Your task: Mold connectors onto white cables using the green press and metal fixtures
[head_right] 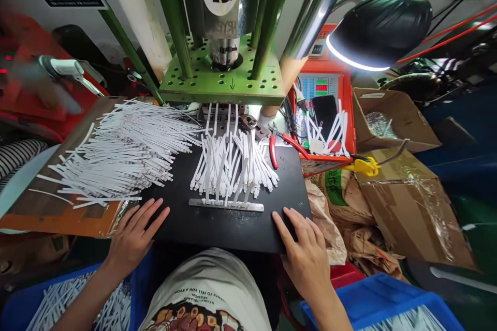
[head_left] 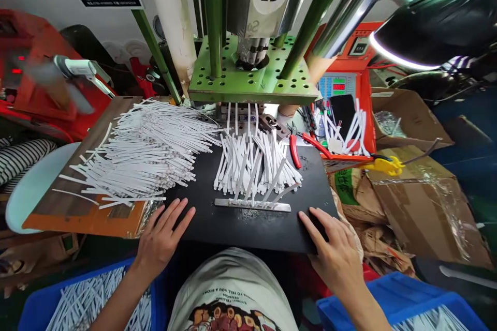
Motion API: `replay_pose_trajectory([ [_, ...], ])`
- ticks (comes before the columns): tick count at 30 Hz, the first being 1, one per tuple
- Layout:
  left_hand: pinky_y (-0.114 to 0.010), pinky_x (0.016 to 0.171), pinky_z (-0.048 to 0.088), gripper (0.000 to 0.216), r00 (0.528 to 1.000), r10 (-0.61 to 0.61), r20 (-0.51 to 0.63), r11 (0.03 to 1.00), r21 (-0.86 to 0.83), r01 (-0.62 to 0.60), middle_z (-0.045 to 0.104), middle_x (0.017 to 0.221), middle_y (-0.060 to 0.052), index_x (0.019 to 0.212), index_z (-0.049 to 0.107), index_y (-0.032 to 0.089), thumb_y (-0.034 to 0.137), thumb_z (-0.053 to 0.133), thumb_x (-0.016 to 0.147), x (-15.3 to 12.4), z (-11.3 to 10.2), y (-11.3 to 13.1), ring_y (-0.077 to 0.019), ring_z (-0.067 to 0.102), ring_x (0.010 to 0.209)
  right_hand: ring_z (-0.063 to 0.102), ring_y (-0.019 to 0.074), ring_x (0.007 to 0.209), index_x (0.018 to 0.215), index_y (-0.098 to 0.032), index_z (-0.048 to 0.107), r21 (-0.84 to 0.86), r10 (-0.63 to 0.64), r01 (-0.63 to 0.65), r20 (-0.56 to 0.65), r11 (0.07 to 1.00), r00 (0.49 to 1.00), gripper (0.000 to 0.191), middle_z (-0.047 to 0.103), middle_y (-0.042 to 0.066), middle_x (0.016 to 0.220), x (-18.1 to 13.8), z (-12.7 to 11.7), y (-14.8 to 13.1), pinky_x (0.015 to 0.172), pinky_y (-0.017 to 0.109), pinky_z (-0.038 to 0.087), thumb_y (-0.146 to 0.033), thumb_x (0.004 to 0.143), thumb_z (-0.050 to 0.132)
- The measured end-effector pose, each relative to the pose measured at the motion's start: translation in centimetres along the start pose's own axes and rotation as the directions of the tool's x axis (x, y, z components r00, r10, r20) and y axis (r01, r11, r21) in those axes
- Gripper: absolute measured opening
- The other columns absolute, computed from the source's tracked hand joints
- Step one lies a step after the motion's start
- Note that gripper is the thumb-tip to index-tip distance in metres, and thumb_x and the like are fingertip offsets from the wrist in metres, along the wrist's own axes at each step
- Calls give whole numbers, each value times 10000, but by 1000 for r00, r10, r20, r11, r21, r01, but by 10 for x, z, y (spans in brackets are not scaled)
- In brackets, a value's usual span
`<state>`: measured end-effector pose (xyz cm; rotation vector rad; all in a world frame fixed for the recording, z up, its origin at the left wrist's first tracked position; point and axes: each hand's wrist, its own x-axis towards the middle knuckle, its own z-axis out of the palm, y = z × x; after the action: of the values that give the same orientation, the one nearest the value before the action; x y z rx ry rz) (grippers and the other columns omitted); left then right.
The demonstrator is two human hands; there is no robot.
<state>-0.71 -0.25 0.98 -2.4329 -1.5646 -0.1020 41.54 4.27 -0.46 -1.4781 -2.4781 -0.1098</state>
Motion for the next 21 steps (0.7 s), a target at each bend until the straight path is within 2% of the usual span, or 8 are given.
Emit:
replay_pose_trajectory([
  [5,-441,1135,332,664,990,-18,-137,999,-44,12,531,1436,-109,1501,378,238,-10,474,893,3,5,1,-284,521,1309,481,332,1288,1506,-300,330,44,53,-53,-7,998,999,849,482,138,1400,1,-1,-4,1077,526,357,-10,731,521],
  [10,-452,1124,328,620,992,17,-127,1000,-24,-20,533,1433,-126,1466,438,209,-5,487,886,3,7,0,-294,535,1285,460,329,1305,1447,-229,417,47,44,-45,9,998,999,778,472,165,1409,0,-3,-3,1073,533,356,31,717,495],
  [13,-499,1115,312,511,993,-9,-114,997,-79,0,541,1419,-143,1426,484,200,73,483,931,7,-1,5,-324,515,1294,435,353,1319,1438,-192,431,59,20,-22,31,998,999,670,450,192,1423,1,-9,-3,1066,568,353,-23,796,530],
  [15,-539,1097,306,420,994,-35,-103,982,-187,15,550,1400,-160,1388,516,201,264,517,973,17,-9,12,-354,498,1298,419,372,1322,1425,-173,444,147,-50,42,51,988,997,578,437,204,1428,5,-15,-5,1061,586,359,-178,870,605],
  [17,-529,1054,339,477,995,-11,-99,960,-280,-17,561,1365,-183,1364,524,176,433,535,963,33,-15,21,-356,511,1264,446,351,1291,1425,-165,437,280,-104,93,26,956,994,592,465,200,1395,16,-18,-11,1043,555,400,-329,896,646],
  [19,-476,981,387,504,994,14,-110,951,-306,-48,583,1306,-197,1358,508,123,444,522,969,52,-17,31,-327,546,1188,494,306,1230,1438,-168,414,363,-73,86,-50,928,996,584,516,182,1333,31,-15,-22,1009,503,445,-332,920,627],
  [21,-420,893,419,446,993,-14,-113,953,-301,-21,612,1222,-181,1343,500,86,361,492,993,69,-15,39,-286,572,1087,526,283,1166,1433,-166,416,382,-11,59,-126,922,992,536,567,168,1259,47,-8,-34,967,477,471,-273,940,598],
])
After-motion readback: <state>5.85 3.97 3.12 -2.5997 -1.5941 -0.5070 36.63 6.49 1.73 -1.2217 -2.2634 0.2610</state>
